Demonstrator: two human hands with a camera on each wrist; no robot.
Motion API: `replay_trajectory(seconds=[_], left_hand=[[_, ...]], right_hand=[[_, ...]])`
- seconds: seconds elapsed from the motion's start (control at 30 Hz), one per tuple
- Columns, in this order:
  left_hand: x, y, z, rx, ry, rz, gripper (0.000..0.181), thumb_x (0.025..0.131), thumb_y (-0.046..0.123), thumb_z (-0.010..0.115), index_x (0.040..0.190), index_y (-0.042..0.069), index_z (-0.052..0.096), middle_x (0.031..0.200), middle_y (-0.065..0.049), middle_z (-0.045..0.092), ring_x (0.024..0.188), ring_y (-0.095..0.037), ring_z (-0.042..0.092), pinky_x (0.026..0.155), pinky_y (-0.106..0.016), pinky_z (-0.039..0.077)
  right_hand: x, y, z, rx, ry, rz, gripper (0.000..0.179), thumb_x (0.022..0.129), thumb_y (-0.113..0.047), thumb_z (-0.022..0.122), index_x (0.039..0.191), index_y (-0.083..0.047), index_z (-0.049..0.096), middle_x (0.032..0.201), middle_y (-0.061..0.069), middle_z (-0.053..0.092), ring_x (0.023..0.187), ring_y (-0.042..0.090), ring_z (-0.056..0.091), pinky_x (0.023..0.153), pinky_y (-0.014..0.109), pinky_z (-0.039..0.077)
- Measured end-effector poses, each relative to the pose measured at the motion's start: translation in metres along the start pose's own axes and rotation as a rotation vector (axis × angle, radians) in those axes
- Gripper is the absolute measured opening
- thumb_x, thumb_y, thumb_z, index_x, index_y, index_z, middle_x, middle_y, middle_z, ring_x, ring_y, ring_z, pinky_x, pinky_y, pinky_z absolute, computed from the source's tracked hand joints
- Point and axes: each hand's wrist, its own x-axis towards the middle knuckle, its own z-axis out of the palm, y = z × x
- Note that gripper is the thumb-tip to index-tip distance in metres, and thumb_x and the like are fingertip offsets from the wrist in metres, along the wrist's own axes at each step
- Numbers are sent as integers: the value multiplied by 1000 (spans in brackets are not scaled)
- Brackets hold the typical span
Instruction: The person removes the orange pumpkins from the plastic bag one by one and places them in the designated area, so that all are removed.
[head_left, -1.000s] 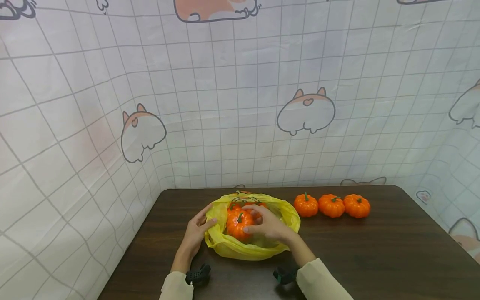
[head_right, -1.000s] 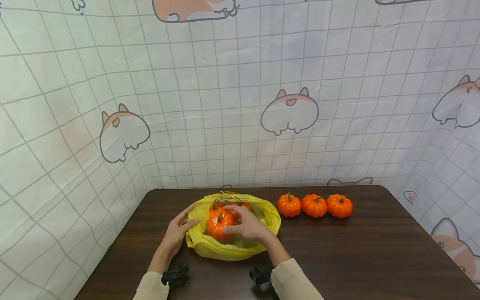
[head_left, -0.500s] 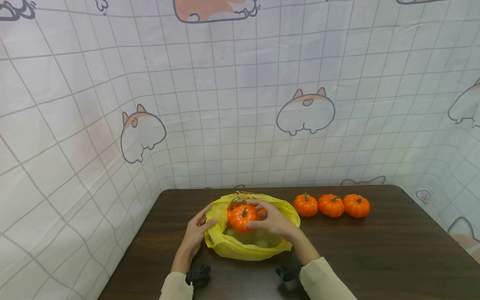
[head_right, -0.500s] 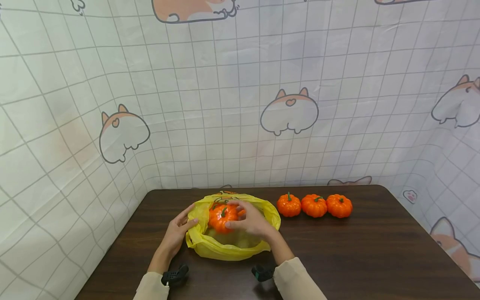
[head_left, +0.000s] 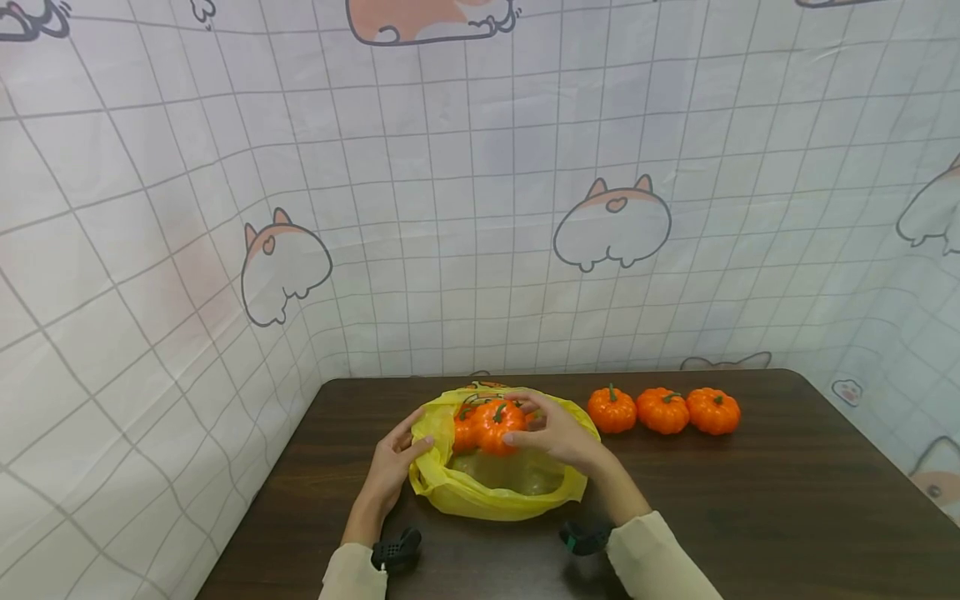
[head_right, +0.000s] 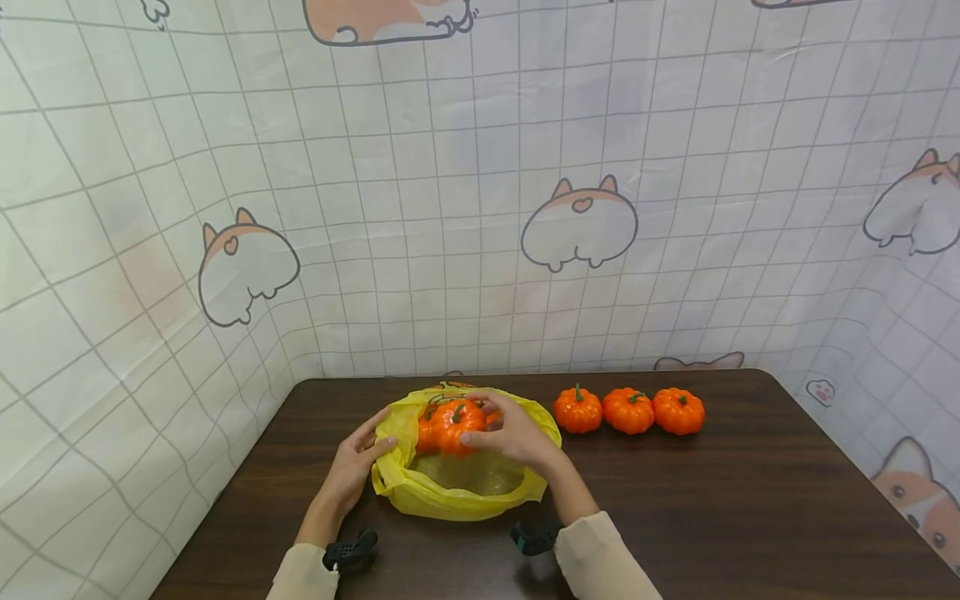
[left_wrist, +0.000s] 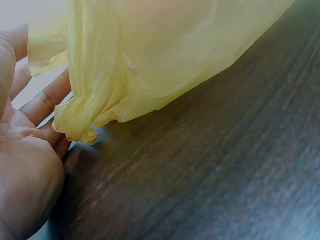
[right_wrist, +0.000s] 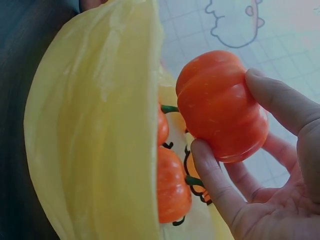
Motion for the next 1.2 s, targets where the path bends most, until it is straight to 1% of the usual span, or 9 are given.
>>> replay_trajectory(seconds=[0.1,0.27,0.43,0.63,0.8,0.9,1.03,1.2], left_hand=[[0,0,0,-3,1,0,62,95,32,74,152,32,51,164,-8,38,149,-31,39,120,-55,36],[0,0,0,-5,-2,5,63,95,32,74,152,31,50,165,-8,36,152,-32,35,122,-56,33],[0,1,0,1,-2,5,63,95,33,74,153,31,50,166,-8,34,153,-34,33,122,-56,32],[0,0,1,21,-3,16,64,96,31,73,155,27,47,168,-10,30,153,-39,30,121,-60,31],[0,0,0,10,1,3,64,95,33,74,153,30,49,167,-9,33,152,-37,33,121,-59,32],[0,0,-1,4,0,-6,64,94,35,74,153,31,49,167,-8,33,152,-36,33,121,-58,32],[0,0,-1,10,-4,-3,64,95,36,74,154,32,48,169,-8,28,154,-38,29,122,-60,29],[1,-1,-1,9,-15,0,65,95,36,74,154,31,48,169,-6,27,154,-37,27,123,-60,28]], right_hand=[[-1,0,-3,-3,-2,-6,68,91,-34,79,151,-19,49,141,21,49,118,37,58,89,49,56],[-4,-3,-7,11,21,5,65,90,-35,80,148,-26,52,140,16,51,119,35,60,91,53,56],[-8,-6,-11,29,43,16,64,87,-36,83,144,-31,54,139,15,52,120,36,60,95,55,55],[-16,-6,-22,-4,79,9,63,90,-36,80,146,-30,53,141,17,48,124,40,56,93,51,56],[-26,-4,-32,-14,98,14,66,90,-37,80,148,-30,50,145,17,44,126,40,52,89,45,56],[-33,-1,-39,-19,113,11,66,90,-37,79,148,-29,50,145,18,42,124,39,52,89,46,56],[-43,3,-46,-30,123,5,67,91,-37,78,150,-28,48,145,18,43,122,37,55,90,50,55],[-56,7,-54,-27,155,13,67,92,-36,78,150,-25,48,144,19,42,123,38,55,87,41,54]])
